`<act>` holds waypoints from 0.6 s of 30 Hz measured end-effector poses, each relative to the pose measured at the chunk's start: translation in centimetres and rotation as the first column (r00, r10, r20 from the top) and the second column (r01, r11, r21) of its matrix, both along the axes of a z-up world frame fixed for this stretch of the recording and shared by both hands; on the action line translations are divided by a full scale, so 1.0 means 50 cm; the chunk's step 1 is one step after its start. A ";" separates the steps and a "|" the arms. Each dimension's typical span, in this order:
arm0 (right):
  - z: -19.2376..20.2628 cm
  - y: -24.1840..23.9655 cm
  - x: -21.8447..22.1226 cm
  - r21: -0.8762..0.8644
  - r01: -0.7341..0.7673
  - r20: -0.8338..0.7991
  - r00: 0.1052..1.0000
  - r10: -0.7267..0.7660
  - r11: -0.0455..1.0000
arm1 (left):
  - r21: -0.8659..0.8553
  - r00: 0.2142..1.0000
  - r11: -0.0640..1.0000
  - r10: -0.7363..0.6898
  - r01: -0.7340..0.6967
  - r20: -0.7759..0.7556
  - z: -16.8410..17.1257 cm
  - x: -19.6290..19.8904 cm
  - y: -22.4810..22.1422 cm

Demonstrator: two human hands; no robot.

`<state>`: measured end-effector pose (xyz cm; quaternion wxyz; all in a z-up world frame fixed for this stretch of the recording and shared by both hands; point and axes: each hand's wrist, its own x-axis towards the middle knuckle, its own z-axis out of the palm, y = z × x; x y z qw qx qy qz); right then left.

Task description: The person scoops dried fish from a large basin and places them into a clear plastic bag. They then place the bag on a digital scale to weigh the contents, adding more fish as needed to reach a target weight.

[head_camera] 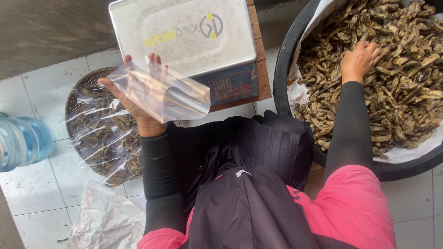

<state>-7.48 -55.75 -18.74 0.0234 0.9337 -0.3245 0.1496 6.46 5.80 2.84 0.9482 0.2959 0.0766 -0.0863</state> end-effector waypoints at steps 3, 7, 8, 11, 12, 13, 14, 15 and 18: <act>-0.014 -0.023 0.041 0.003 0.066 -0.131 0.989 -0.065 0.998 | -0.065 0.997 0.996 -0.059 0.061 0.040 0.007 0.002 0.027; -0.029 -0.045 0.084 -0.034 0.156 -0.210 0.965 -0.159 0.987 | 0.032 0.999 0.999 0.027 -0.027 -0.020 0.008 0.001 0.049; -0.033 -0.049 0.089 -0.069 0.154 -0.229 0.959 -0.166 0.986 | 0.027 1.000 1.000 0.008 -0.008 0.014 0.005 0.000 0.051; -0.047 -0.061 0.106 -0.210 0.127 -0.262 0.948 -0.181 0.969 | 0.027 0.996 0.999 -0.040 0.038 0.082 0.006 0.007 0.067; -0.054 -0.062 0.105 -0.260 0.116 -0.271 0.944 -0.188 0.959 | 0.034 0.996 0.998 -0.051 0.048 0.079 0.007 0.009 0.075; -0.061 -0.063 0.109 -0.228 0.109 -0.260 0.951 -0.169 0.968 | 0.037 0.996 0.998 -0.048 0.045 0.070 0.003 0.010 0.077; -0.067 -0.065 0.109 -0.196 0.102 -0.250 0.956 -0.150 0.975 | 0.040 0.997 0.998 -0.046 0.043 0.058 0.000 0.009 0.080; -0.072 -0.066 0.104 -0.164 0.094 -0.240 0.962 -0.132 0.982 | 0.039 0.999 0.999 -0.030 0.029 0.041 -0.003 0.007 0.083; -0.078 -0.060 0.096 -0.168 0.039 -0.151 0.986 -0.064 0.985 | 0.037 0.998 0.998 -0.053 0.052 0.039 -0.009 0.012 0.090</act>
